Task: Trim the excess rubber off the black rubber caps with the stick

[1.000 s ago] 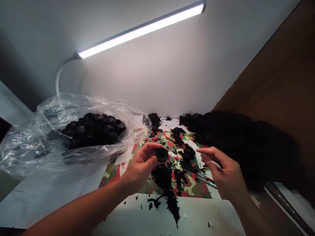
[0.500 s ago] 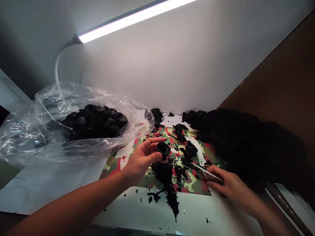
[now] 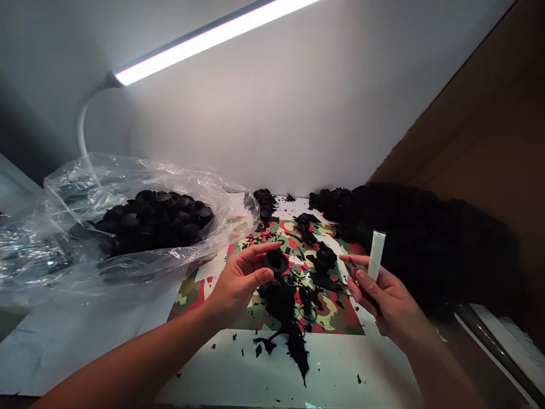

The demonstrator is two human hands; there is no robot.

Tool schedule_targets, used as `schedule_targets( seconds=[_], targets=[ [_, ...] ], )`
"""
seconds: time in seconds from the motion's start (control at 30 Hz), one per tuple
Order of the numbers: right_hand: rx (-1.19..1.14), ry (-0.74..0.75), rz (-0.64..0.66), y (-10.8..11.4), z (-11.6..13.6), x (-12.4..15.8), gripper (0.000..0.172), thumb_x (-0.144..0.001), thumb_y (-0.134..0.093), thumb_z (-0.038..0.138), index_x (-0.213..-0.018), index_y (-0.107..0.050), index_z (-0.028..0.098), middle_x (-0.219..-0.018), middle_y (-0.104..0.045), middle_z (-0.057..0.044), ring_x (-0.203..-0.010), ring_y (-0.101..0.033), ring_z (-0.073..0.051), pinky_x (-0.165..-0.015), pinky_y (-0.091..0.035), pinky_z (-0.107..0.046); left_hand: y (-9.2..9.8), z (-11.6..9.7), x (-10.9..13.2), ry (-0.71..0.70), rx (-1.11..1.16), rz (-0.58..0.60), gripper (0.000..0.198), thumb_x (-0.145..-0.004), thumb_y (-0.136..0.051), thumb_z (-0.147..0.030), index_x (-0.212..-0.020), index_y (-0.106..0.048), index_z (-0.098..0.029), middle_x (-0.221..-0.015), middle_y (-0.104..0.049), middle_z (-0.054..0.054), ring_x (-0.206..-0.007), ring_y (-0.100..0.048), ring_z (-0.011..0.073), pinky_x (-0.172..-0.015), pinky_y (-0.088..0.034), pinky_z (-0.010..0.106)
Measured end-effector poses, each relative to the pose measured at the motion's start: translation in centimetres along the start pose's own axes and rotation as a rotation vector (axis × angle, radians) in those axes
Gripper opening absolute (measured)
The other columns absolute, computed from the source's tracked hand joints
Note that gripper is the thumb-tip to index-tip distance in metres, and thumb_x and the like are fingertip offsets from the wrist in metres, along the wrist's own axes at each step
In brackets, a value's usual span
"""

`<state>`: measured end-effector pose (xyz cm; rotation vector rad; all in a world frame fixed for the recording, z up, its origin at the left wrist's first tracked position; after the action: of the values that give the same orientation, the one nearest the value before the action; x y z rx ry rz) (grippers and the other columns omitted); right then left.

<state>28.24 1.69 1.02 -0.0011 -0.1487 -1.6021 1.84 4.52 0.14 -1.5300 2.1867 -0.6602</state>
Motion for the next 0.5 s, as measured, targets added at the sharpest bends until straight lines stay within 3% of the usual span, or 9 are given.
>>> schedule_targets(
  seconds=[0.1, 0.2, 0.37, 0.5],
  targets=[
    [0.050, 0.083, 0.077, -2.2, 1.6, 0.1, 0.059, -0.086, -0.066, 0.066, -0.120, -0.074, 0.018, -0.069, -0.060, -0.002, -0.065, -0.058, -0.017, -0.064, -0.055, -0.030, -0.1, -0.1, 0.1, -0.009, -0.010, 0.015, 0.047, -0.070, -0.091, -0.031, -0.115, -0.077, -0.023, -0.098, -0.079, 0.008, -0.089, -0.071, 0.0203, -0.079, -0.054, 0.028],
    [0.208, 0.257, 0.187, -4.8, 3.9, 0.8, 0.048, -0.095, -0.058, 0.059, -0.122, -0.076, 0.023, -0.071, -0.062, -0.004, -0.069, -0.058, -0.018, -0.069, -0.054, -0.033, 0.0, -0.3, 0.2, -0.047, -0.056, 0.028, 0.044, -0.071, -0.090, -0.027, -0.114, -0.077, -0.023, -0.097, -0.079, 0.007, -0.089, -0.070, 0.0185, -0.075, -0.054, 0.024],
    [0.370, 0.563, 0.258, -8.1, 6.8, 2.1, 0.031, -0.097, -0.064, 0.035, -0.125, -0.074, 0.028, -0.078, -0.066, -0.004, -0.067, -0.059, -0.016, -0.061, -0.051, -0.029, -0.3, -0.6, 0.4, -0.075, -0.110, 0.061, 0.038, -0.072, -0.089, -0.020, -0.108, -0.077, -0.022, -0.092, -0.076, 0.005, -0.087, -0.068, 0.0163, -0.077, -0.054, 0.023],
    [0.419, 0.667, 0.309, -9.1, 7.0, 2.3, 0.032, -0.095, -0.067, 0.024, -0.125, -0.074, 0.030, -0.076, -0.064, -0.002, -0.060, -0.057, -0.013, -0.053, -0.048, -0.024, -0.8, -1.2, 0.4, -0.116, -0.112, 0.090, 0.036, -0.071, -0.089, -0.019, -0.106, -0.078, -0.020, -0.094, -0.075, 0.006, -0.088, -0.068, 0.0173, -0.079, -0.055, 0.025]
  ],
)
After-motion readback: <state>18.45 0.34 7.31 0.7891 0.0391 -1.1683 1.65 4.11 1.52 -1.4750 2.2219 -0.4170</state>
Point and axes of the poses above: each hand's wrist, its own x-axis away from the middle knuckle, its own y-axis out of the back of the hand, z = x × y, the point moved 6 cm from there along -x, towards the middle knuckle
